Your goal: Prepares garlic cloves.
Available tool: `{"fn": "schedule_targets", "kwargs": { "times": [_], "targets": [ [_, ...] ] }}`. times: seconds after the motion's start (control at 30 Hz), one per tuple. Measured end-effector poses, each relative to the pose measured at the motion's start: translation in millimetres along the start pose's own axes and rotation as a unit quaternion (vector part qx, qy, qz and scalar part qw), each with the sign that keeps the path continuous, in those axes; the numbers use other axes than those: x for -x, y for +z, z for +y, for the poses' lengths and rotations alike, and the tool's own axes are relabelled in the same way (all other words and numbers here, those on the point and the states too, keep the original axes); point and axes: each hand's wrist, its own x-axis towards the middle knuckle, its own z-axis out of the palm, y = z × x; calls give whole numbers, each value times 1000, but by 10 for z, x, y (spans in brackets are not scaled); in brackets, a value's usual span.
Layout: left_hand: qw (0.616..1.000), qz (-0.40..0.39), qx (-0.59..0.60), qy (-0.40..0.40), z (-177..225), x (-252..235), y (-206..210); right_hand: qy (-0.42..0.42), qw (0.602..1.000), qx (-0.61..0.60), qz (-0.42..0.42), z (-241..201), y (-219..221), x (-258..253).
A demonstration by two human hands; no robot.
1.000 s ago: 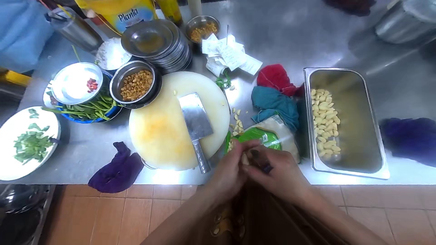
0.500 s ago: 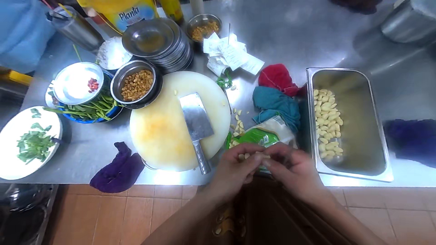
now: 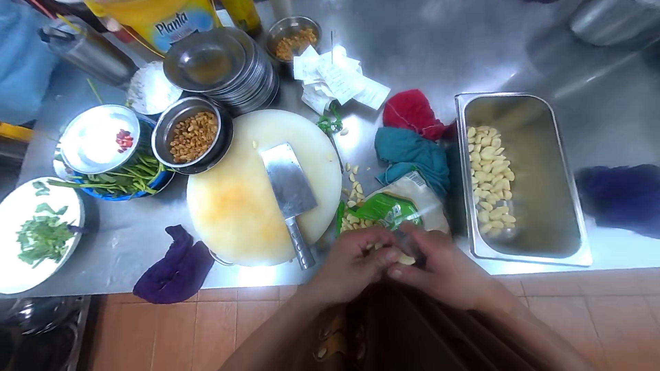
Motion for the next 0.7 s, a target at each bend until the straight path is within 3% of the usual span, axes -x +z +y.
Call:
{"fn": "schedule_targets", "kwargs": {
  "times": [0.3,0.57,0.63,0.7],
  "targets": [
    [999,-8,-33,-36,-11,-81,-55,25,999,31,-6,122,39,-7],
    [995,-10,19,-96,40,-98,-74,-51,991,108,59,249,150,9],
    [994,10,27,-103,6,-95,-54,-49,988,130,70,261,168,10],
    [990,86,32,-103,-45,-90,5,-29,986,148,78,257,171,-10]
  ]
}}
